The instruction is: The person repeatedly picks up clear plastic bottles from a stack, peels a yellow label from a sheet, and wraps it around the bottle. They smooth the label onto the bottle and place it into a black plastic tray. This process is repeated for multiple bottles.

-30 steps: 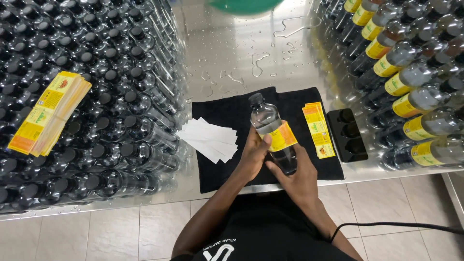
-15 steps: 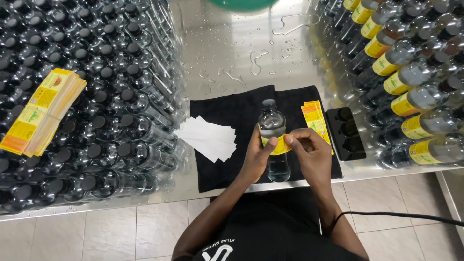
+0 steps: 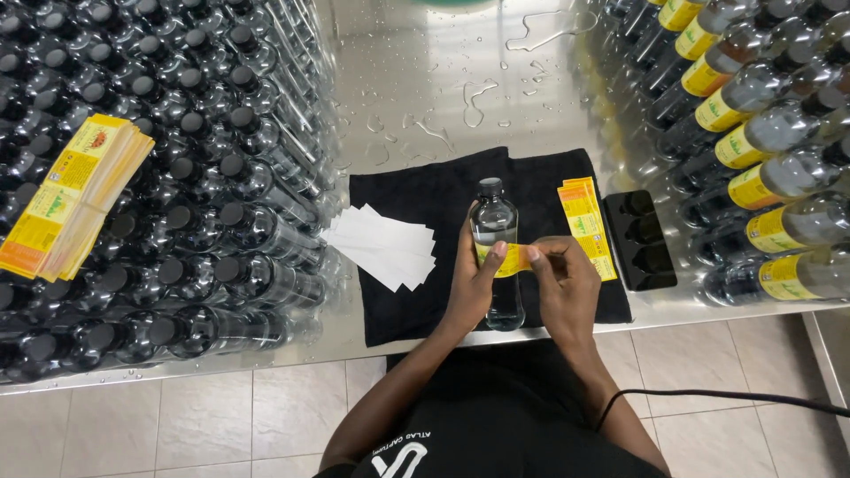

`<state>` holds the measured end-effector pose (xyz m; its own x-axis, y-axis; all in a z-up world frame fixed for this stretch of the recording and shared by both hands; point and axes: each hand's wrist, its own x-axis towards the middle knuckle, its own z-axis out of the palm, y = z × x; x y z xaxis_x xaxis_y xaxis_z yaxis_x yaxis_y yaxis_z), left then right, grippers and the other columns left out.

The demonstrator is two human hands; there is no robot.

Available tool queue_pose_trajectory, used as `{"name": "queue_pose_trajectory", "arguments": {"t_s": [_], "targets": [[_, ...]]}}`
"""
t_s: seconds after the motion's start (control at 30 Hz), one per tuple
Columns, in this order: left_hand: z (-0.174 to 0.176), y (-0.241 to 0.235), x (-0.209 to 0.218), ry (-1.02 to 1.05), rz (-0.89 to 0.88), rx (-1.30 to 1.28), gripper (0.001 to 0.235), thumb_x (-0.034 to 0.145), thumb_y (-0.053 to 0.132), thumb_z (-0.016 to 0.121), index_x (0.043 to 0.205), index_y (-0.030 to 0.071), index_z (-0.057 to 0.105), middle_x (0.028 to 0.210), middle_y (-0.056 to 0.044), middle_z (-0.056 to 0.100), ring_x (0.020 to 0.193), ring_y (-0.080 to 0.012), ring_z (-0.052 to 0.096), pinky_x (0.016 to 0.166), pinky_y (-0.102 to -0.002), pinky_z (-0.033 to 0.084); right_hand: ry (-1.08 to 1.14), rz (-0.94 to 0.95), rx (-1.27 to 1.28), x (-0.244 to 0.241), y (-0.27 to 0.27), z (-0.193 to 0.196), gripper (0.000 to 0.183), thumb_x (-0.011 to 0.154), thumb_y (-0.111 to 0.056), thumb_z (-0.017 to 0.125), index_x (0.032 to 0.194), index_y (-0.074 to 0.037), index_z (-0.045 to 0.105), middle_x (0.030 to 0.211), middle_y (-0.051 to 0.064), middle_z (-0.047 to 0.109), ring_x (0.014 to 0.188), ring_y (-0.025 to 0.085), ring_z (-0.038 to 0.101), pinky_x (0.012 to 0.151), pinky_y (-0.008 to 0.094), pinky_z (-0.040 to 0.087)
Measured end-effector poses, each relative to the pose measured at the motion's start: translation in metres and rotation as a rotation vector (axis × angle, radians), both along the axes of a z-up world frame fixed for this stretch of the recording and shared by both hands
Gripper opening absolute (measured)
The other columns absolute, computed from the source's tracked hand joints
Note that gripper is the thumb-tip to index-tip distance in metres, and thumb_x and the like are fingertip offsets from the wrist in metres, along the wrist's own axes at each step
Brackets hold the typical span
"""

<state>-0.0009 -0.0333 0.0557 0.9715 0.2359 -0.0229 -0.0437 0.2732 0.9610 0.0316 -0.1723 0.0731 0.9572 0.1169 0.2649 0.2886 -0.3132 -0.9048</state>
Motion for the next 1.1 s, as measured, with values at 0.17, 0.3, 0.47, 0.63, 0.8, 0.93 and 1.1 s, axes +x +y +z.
{"name": "queue_pose_trajectory", "arguments": {"t_s": [0.17,0.3,0.47,0.63,0.8,0.93,1.1], "targets": [[0.004,-0.001,0.002,0.039,0.006,0.031,0.095,0.106,0.054,0.059,0.176,0.011,0.011,0.162,-0.028,0.040,0.156,-0.0490,0.040,0.128,-0.066,0.028,-0.041,-0.012,-0.017,-0.003,0.000,-0.004,0.010,0.109,-0.010,0.074,0.104,-0.001,0.070,0.100,0.015,0.072,0.094,0.031,0.076,0.079,0.040,0.064],[-0.002,0.001,0.004,0.065,0.005,0.038,0.096,0.105,0.056,0.059,0.176,0.011,0.011,0.163,-0.030,0.038,0.156,-0.0513,0.039,0.128,-0.067,0.029,-0.050,-0.001,-0.022,0.000,0.001,-0.009,0.010,0.110,-0.008,0.073,0.104,-0.001,0.069,0.101,0.016,0.071,0.094,0.032,0.075,0.079,0.042,0.065],[-0.019,0.010,0.008,-0.022,-0.087,-0.052,0.101,0.104,0.046,0.068,0.177,0.012,0.008,0.152,-0.025,0.047,0.146,-0.0413,0.051,0.123,-0.062,0.040,0.002,0.039,0.045,0.009,-0.005,-0.014,0.011,0.107,-0.011,0.076,0.109,-0.002,0.071,0.109,0.017,0.071,0.097,0.032,0.075,0.081,0.041,0.066],[-0.052,0.012,0.015,-0.049,-0.075,-0.069,0.099,0.096,0.032,0.080,0.174,0.013,0.021,0.143,-0.020,0.057,0.135,-0.0322,0.060,0.115,-0.054,0.050,0.055,0.114,0.214,0.002,-0.006,-0.019,0.043,0.111,-0.032,0.063,0.139,0.000,0.056,0.125,0.021,0.066,0.113,0.031,0.071,0.093,0.040,0.065],[-0.051,0.016,0.013,-0.035,-0.060,-0.166,0.081,0.087,0.032,0.086,0.155,0.017,0.044,0.132,-0.012,0.064,0.124,-0.0192,0.062,0.107,-0.044,0.053,0.349,0.307,0.230,-0.004,-0.015,-0.050,0.118,0.085,-0.086,0.053,0.166,-0.002,0.039,0.138,0.032,0.060,0.131,0.044,0.057,0.110,0.064,0.050],[-0.040,0.015,0.008,-0.034,-0.137,-0.274,0.073,0.087,0.019,0.087,0.149,0.015,0.049,0.135,-0.012,0.066,0.122,-0.0212,0.063,0.105,-0.044,0.051,0.570,0.475,0.153,-0.023,-0.008,-0.060,0.123,0.078,-0.086,0.060,0.170,-0.008,0.037,0.158,0.029,0.055,0.146,0.047,0.052,0.119,0.067,0.043],[-0.026,0.019,0.005,-0.110,-0.204,-0.235,0.073,0.084,0.011,0.090,0.146,0.009,0.050,0.139,-0.016,0.065,0.131,-0.0271,0.063,0.112,-0.048,0.048,0.484,0.419,0.073,-0.023,-0.008,-0.046,0.105,0.092,-0.067,0.067,0.170,-0.005,0.034,0.155,0.034,0.054,0.149,0.049,0.047,0.122,0.067,0.038]]}}
